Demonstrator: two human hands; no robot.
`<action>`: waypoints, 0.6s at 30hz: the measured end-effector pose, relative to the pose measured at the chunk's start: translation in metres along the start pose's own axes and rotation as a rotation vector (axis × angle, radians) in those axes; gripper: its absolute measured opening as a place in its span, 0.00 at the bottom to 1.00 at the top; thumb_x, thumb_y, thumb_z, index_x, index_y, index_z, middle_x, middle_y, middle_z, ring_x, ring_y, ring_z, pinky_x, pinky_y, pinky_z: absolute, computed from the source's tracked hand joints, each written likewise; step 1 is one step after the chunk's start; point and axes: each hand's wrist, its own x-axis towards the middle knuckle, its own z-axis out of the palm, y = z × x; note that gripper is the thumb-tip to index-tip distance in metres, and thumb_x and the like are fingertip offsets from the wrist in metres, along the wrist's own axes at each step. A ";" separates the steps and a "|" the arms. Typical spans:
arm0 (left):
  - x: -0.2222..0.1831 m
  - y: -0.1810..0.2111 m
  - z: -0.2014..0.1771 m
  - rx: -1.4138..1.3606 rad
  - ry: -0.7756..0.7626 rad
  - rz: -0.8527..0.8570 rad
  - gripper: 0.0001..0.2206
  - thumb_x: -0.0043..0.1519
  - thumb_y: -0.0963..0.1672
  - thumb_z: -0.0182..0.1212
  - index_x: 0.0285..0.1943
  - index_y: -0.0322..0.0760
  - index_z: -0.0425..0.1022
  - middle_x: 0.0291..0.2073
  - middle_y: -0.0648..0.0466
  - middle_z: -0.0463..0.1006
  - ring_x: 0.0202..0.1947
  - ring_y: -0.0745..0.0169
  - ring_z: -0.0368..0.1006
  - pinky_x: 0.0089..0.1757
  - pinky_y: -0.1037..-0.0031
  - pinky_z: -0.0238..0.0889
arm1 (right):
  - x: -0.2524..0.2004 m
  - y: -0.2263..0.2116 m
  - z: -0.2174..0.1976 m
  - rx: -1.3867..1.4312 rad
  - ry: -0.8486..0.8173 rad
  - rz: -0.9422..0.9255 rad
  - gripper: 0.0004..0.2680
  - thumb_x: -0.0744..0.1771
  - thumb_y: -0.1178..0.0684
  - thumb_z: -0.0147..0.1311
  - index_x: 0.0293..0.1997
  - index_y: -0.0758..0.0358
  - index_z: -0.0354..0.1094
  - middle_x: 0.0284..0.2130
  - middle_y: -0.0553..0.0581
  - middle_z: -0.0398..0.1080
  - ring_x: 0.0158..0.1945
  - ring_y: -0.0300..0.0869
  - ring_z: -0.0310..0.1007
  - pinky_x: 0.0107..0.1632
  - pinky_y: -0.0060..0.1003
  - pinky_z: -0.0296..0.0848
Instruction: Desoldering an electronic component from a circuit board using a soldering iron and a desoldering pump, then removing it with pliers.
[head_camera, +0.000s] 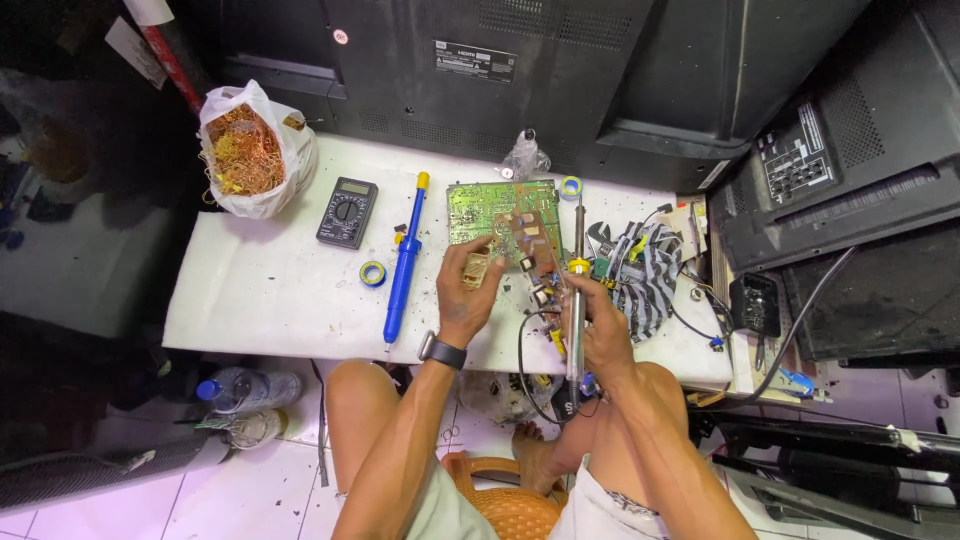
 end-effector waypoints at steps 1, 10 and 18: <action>-0.001 0.004 0.004 -0.001 -0.001 0.002 0.14 0.52 0.42 0.61 0.47 0.42 0.72 0.33 0.52 0.71 0.36 0.60 0.69 0.41 0.69 0.64 | -0.004 0.010 -0.001 -0.001 0.002 -0.001 0.13 0.62 0.55 0.48 0.51 0.61 0.58 0.23 0.61 0.69 0.25 0.52 0.71 0.34 0.47 0.72; 0.003 0.034 0.023 0.105 -0.003 0.215 0.12 0.50 0.46 0.66 0.41 0.46 0.75 0.37 0.58 0.68 0.40 0.56 0.70 0.42 0.67 0.65 | -0.017 0.050 -0.004 0.042 0.003 -0.057 0.14 0.61 0.55 0.52 0.49 0.63 0.60 0.18 0.59 0.69 0.19 0.46 0.70 0.28 0.39 0.71; 0.003 0.013 0.024 0.264 0.013 0.377 0.06 0.52 0.45 0.64 0.35 0.47 0.74 0.40 0.58 0.74 0.35 0.57 0.74 0.34 0.72 0.68 | -0.022 0.054 -0.003 0.007 -0.015 -0.091 0.12 0.61 0.54 0.50 0.48 0.63 0.61 0.20 0.61 0.70 0.20 0.50 0.71 0.27 0.42 0.71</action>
